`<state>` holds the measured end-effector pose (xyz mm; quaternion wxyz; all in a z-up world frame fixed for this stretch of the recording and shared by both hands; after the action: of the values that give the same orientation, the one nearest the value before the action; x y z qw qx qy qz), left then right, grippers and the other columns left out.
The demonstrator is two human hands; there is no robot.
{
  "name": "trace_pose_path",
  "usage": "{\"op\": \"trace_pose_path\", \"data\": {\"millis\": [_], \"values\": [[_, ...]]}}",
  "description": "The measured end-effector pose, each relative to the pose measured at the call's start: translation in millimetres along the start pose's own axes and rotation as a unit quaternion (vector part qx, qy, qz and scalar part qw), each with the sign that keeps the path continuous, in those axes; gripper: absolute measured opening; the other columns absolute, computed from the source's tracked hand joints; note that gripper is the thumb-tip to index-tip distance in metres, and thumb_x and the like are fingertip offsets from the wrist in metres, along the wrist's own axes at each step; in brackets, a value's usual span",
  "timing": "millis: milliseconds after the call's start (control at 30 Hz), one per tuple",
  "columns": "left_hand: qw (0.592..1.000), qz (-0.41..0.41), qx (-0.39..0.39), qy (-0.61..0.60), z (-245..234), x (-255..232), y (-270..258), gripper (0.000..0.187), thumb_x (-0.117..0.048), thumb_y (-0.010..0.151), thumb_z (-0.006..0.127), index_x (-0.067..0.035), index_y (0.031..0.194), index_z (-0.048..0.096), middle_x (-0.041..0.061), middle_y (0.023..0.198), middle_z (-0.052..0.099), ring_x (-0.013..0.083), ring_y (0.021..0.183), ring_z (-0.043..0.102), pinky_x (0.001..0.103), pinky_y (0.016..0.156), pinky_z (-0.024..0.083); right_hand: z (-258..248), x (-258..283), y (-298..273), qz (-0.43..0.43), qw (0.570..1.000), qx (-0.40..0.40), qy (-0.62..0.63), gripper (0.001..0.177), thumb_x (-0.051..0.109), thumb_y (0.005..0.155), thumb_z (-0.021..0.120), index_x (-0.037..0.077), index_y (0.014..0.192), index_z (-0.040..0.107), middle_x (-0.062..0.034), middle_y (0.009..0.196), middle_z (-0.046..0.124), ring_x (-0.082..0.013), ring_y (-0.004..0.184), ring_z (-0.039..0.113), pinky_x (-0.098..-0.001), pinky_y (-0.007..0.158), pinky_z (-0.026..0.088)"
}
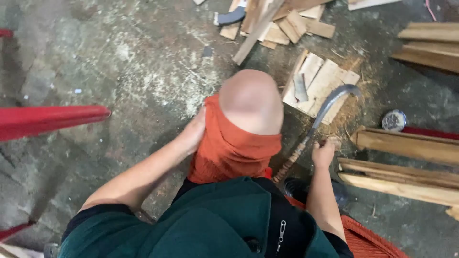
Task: Sanding wooden planks by hand using sandpaper and a curved blade tool.
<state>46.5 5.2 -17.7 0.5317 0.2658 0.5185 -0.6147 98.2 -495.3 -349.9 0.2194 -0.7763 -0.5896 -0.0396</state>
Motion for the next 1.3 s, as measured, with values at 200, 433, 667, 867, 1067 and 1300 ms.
{"op": "trace_pose_path", "data": {"millis": [200, 433, 667, 867, 1067, 1300], "values": [[0.946, 0.25, 0.094, 0.185, -27, -60, 56, 0.098, -0.079, 0.102, 0.027, -0.004, 0.165, 0.029, 0.012, 0.173, 0.022, 0.0251, 0.161, 0.014, 0.043, 0.132, 0.012, -15, -2, -26, 0.036, 0.998, 0.011, 0.046, 0.022, 0.016, 0.103, 0.07, 0.0, 0.117, 0.066, -0.0199, 0.107, 0.065, -0.0392, 0.105, 0.066, -0.0512, 0.089, 0.052], [0.806, 0.407, 0.107, 0.417, 57, -113, 71, 0.059, -0.053, 0.113, 0.049, -0.019, 0.16, 0.038, 0.007, 0.169, 0.036, 0.0335, 0.162, 0.034, 0.066, 0.141, 0.031, 19, -38, -37, 0.086, 0.992, 0.078, 0.057, 0.03, 0.036, 0.106, 0.056, 0.008, 0.112, 0.064, -0.0239, 0.109, 0.071, -0.0531, 0.102, 0.062, -0.0603, 0.086, 0.045], [0.704, 0.367, 0.399, 0.459, 155, -97, 37, 0.056, -0.035, 0.097, 0.07, -0.007, 0.142, 0.054, 0.018, 0.15, 0.055, 0.0386, 0.143, 0.05, 0.06, 0.123, 0.039, 27, 24, -55, 0.091, 0.974, 0.189, 0.086, 0.059, 0.058, 0.09, 0.067, 0.013, 0.126, 0.052, -0.0168, 0.119, 0.072, -0.0446, 0.112, 0.065, -0.0499, 0.093, 0.047], [0.551, 0.159, 0.521, 0.632, 150, -44, 36, 0.076, -0.047, 0.089, 0.071, -0.009, 0.15, 0.047, 0.016, 0.155, 0.047, 0.0395, 0.137, 0.045, 0.056, 0.115, 0.029, 19, 59, -63, 0.151, 0.963, 0.211, 0.08, 0.049, 0.044, 0.094, 0.069, 0.01, 0.119, 0.044, -0.0252, 0.117, 0.067, -0.0512, 0.109, 0.062, -0.059, 0.085, 0.048], [0.598, 0.186, 0.498, 0.6, 151, -56, 40, 0.069, -0.044, 0.092, 0.071, -0.007, 0.147, 0.052, 0.016, 0.153, 0.051, 0.0395, 0.133, 0.05, 0.056, 0.111, 0.035, -40, 132, -34, -0.126, 0.989, -0.068, -0.024, 0.052, 0.017, 0.09, 0.075, 0.003, 0.137, 0.059, -0.0211, 0.124, 0.06, -0.0389, 0.118, 0.057, -0.05, 0.1, 0.048], [0.57, 0.192, 0.511, 0.614, 158, -50, 45, 0.063, -0.046, 0.092, 0.069, -0.008, 0.141, 0.058, 0.016, 0.146, 0.057, 0.0384, 0.128, 0.055, 0.054, 0.108, 0.039, -29, 252, 11, -0.407, 0.887, -0.18, -0.124, 0.048, 0.018, 0.085, 0.06, 0.014, 0.133, 0.065, -0.0028, 0.13, 0.068, -0.0251, 0.112, 0.062, -0.044, 0.092, 0.045]]}}
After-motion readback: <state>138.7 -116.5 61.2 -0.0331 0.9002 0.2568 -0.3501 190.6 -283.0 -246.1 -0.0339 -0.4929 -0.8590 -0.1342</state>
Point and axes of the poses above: each hand's wrist, its own y-axis towards the middle knuckle, its own z-axis out of the palm, x = y × z, the point moved 5 cm from there along y, towards the middle knuckle
